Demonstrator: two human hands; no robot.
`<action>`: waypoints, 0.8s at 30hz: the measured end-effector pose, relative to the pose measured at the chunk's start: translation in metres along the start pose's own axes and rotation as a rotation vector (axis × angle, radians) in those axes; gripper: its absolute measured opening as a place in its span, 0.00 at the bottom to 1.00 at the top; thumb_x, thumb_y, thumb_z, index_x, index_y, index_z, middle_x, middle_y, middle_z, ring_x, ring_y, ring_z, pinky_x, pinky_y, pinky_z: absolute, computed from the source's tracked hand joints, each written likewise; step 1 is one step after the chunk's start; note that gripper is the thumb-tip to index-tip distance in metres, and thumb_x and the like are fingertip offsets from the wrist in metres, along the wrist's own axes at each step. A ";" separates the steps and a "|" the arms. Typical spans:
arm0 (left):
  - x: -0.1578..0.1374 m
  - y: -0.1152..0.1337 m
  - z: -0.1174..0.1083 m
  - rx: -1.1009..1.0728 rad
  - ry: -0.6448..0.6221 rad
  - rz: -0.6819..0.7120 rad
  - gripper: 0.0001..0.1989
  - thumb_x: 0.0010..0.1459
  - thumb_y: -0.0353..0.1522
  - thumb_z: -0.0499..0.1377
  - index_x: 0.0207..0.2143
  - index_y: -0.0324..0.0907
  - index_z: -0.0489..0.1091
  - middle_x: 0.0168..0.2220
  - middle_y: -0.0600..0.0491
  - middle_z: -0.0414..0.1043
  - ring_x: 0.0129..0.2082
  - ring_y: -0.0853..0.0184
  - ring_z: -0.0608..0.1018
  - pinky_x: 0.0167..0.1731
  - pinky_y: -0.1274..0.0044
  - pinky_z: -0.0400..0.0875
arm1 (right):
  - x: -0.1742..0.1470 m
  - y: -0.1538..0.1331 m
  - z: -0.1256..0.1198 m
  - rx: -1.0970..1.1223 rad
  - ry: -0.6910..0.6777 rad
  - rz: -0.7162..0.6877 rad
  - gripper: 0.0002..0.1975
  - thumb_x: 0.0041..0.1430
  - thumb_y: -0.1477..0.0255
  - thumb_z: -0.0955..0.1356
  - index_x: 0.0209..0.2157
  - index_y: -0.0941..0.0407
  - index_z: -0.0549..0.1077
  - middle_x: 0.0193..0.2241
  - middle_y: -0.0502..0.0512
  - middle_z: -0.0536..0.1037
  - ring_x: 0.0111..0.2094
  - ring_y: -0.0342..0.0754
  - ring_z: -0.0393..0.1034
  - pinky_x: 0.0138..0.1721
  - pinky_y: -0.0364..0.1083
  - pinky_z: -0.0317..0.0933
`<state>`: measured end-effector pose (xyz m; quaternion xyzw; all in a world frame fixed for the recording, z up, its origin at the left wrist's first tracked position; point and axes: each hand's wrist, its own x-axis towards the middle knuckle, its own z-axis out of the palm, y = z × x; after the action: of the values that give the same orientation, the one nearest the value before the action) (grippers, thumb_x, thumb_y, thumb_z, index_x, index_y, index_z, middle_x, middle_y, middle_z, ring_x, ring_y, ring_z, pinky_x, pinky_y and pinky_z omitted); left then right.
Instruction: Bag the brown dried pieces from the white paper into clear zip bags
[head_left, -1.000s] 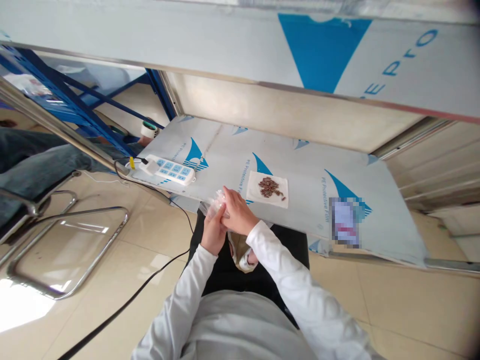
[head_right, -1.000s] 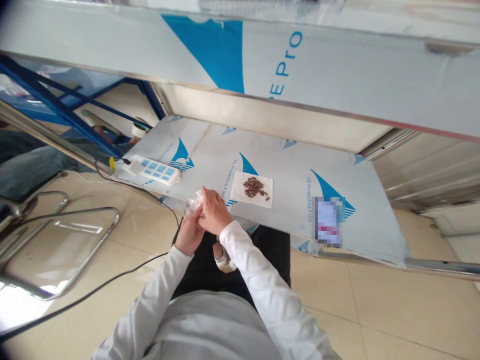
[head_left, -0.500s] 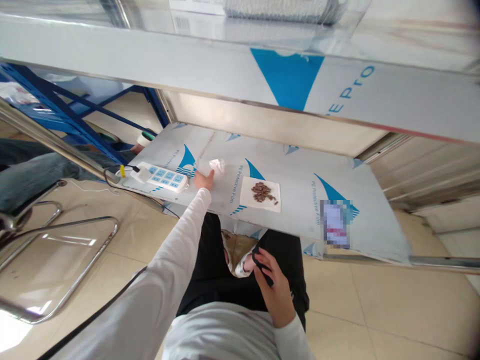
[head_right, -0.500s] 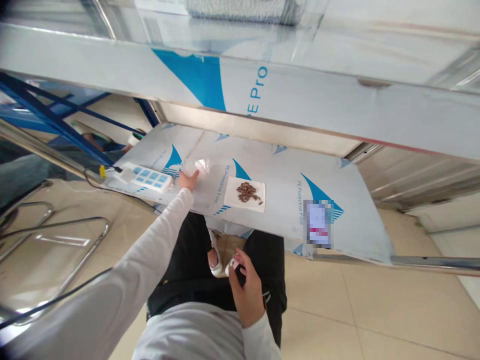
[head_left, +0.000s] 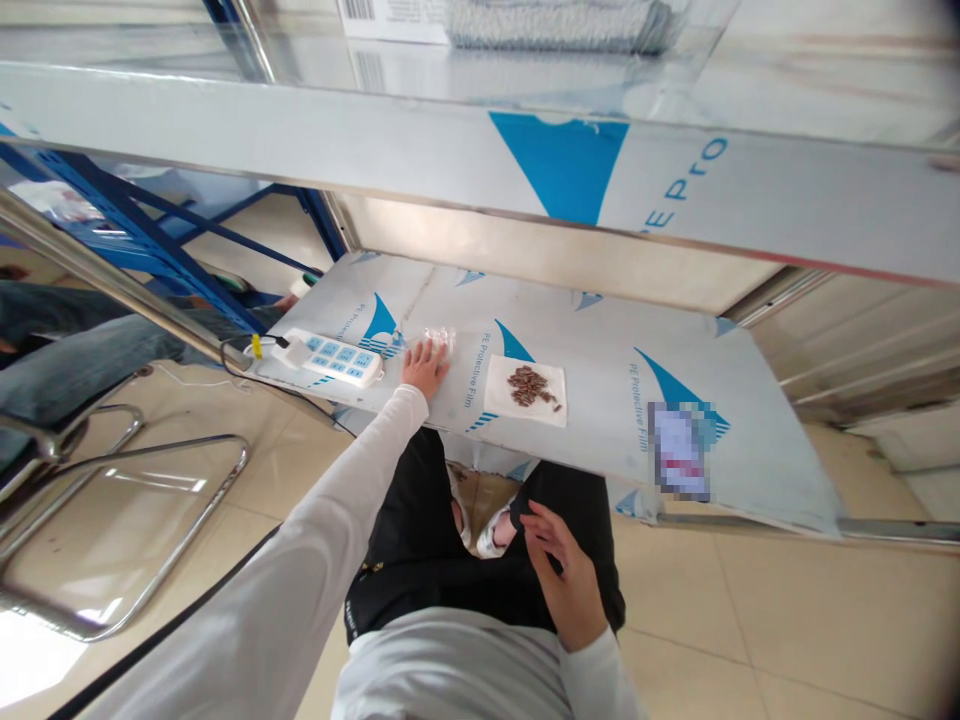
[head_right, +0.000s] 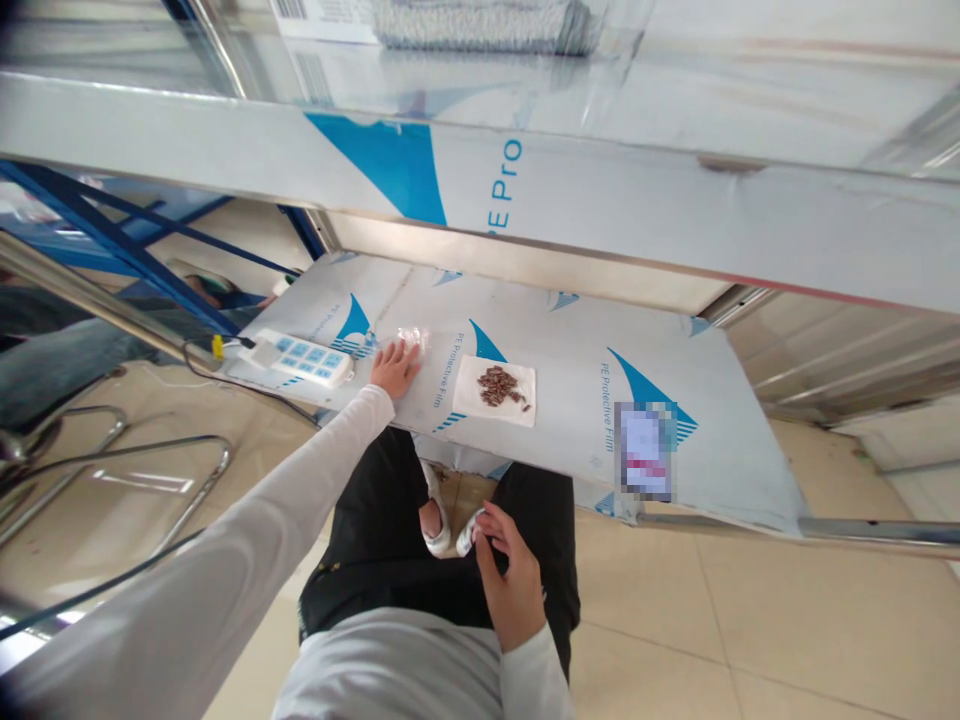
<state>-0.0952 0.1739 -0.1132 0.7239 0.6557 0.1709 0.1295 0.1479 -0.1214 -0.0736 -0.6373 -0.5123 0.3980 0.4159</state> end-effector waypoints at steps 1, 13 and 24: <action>-0.001 -0.001 0.001 0.002 0.009 0.003 0.26 0.60 0.38 0.53 0.60 0.44 0.60 0.64 0.42 0.54 0.65 0.51 0.54 0.62 0.57 0.43 | -0.002 0.000 0.001 0.004 -0.009 -0.005 0.18 0.59 0.65 0.66 0.49 0.57 0.71 0.40 0.62 0.80 0.42 0.52 0.76 0.42 0.51 0.72; -0.011 0.004 -0.016 -0.231 0.199 -0.067 0.10 0.56 0.31 0.57 0.41 0.41 0.72 0.44 0.41 0.75 0.52 0.55 0.73 0.58 0.65 0.54 | 0.001 -0.005 -0.003 0.026 -0.010 -0.004 0.16 0.59 0.64 0.65 0.46 0.57 0.73 0.38 0.61 0.80 0.40 0.52 0.77 0.42 0.50 0.72; -0.124 0.090 -0.040 -0.758 0.446 -0.053 0.15 0.58 0.35 0.57 0.47 0.47 0.75 0.49 0.47 0.75 0.52 0.58 0.72 0.57 0.67 0.59 | 0.037 -0.055 0.011 0.174 0.038 -0.005 0.18 0.60 0.59 0.64 0.41 0.58 0.75 0.40 0.63 0.80 0.42 0.54 0.76 0.43 0.50 0.70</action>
<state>-0.0409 0.0392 -0.0498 0.5536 0.5768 0.5481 0.2458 0.1263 -0.0762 -0.0289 -0.6047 -0.4696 0.4278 0.4804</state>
